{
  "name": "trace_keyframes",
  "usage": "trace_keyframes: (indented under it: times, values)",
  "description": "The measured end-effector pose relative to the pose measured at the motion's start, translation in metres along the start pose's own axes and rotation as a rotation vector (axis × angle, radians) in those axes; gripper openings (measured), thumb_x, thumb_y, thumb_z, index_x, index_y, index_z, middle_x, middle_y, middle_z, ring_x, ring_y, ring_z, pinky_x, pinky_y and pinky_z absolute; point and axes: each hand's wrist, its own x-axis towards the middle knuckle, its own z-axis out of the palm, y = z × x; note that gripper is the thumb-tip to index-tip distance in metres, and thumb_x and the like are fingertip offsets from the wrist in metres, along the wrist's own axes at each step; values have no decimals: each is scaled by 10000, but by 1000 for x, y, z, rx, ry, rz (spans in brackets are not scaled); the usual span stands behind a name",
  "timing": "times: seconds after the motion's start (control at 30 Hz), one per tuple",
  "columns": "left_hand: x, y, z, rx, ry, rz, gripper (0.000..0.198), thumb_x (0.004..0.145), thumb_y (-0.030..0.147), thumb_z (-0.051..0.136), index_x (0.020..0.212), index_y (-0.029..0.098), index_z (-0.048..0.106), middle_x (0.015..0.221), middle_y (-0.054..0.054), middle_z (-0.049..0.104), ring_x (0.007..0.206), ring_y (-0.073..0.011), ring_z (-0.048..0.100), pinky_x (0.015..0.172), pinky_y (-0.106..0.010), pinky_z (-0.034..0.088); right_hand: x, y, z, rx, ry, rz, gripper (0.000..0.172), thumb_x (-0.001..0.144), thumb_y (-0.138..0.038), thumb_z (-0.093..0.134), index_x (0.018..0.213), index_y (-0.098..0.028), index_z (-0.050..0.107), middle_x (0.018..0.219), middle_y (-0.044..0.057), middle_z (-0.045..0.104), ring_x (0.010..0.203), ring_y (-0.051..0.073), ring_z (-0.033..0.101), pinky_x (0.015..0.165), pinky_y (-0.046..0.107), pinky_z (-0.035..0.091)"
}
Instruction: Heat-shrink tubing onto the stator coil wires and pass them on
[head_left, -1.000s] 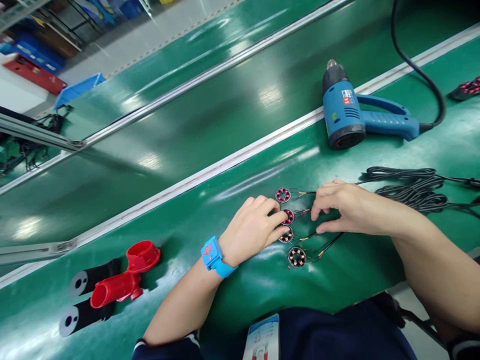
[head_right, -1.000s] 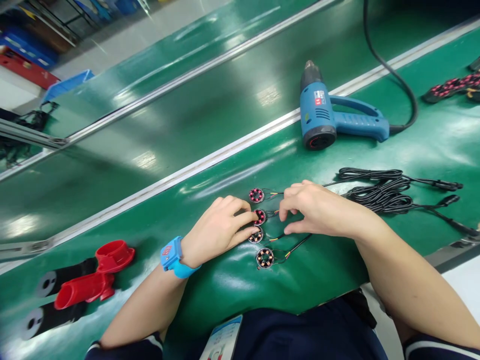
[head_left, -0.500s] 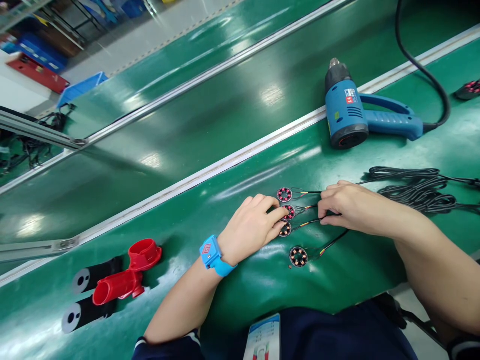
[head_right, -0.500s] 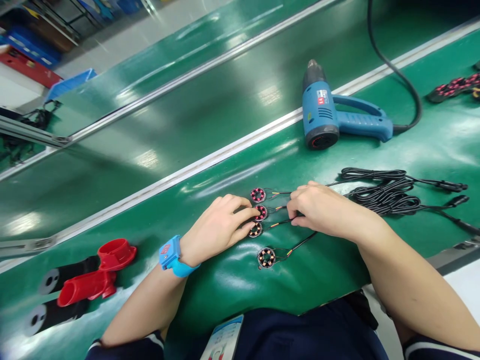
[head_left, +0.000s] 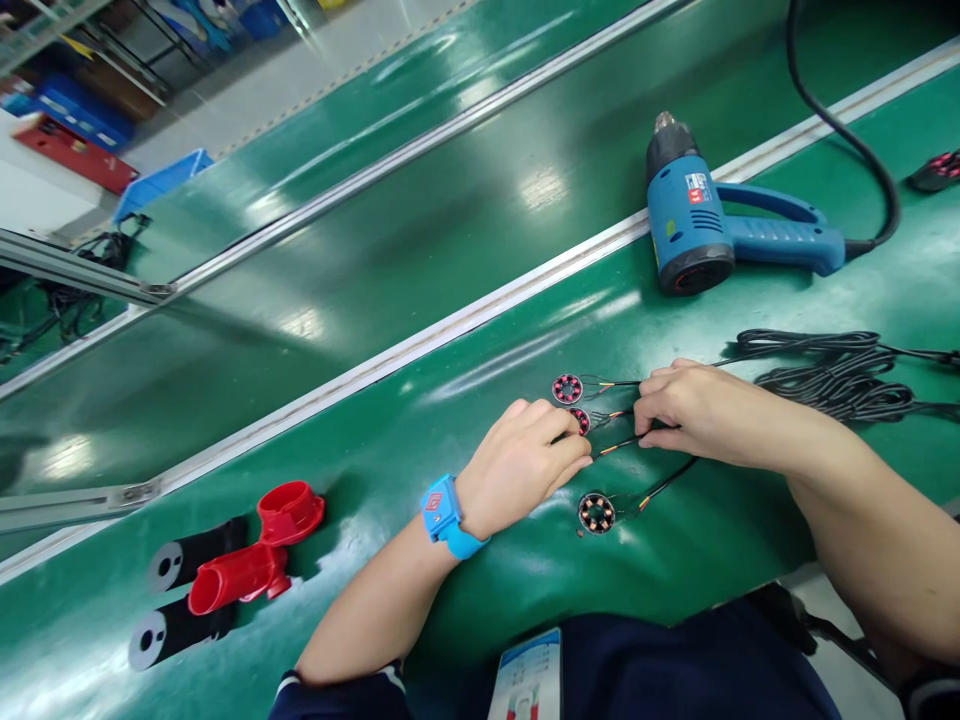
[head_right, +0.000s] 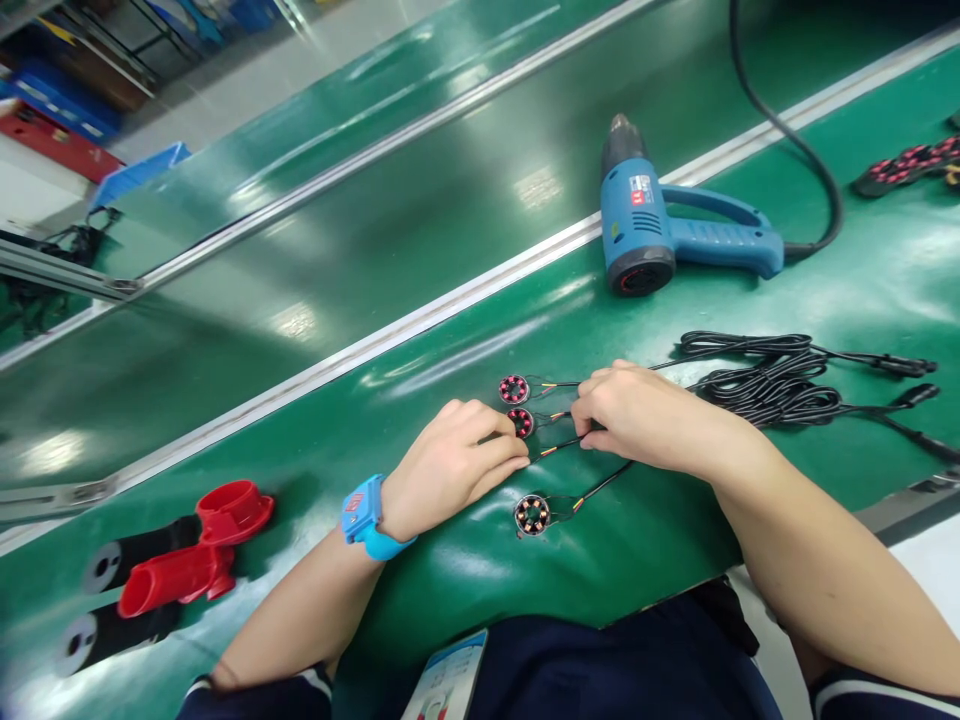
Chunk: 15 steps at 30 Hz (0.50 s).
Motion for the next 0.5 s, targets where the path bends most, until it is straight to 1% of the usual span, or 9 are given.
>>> trace_keyframes:
  times: [0.13,0.23,0.4,0.5]
  values:
    - [2,3,9,99,46,28,259,1032,295,455,911,174,649,892,-35,628,816,-183,515,711,-339,331,0,0,0,12,1,5,214,765,-90,849,760,-217,677,756,-41,588,735,180,541,728,303,308]
    - [2,4,11,137,64,4,271,1029,279,441,879,166,636,881,-45,634,808,-191,513,698,-342,315,0,1,1,17,9,1,218,763,-87,852,762,-219,679,763,-45,588,734,175,541,730,302,309]
    - [0,3,3,-8,-5,-23,242,1022,393,499,1037,206,652,1018,-33,644,898,-186,530,737,-333,337,-1,3,1,32,8,-3,226,765,-85,858,770,-220,678,749,-51,579,721,169,540,739,299,314]
    - [1,3,1,-36,-39,-45,228,1020,378,505,995,215,662,1020,-23,638,895,-185,521,746,-331,337,0,2,1,29,10,0,227,761,-81,861,768,-218,680,743,-52,575,721,166,540,742,296,315]
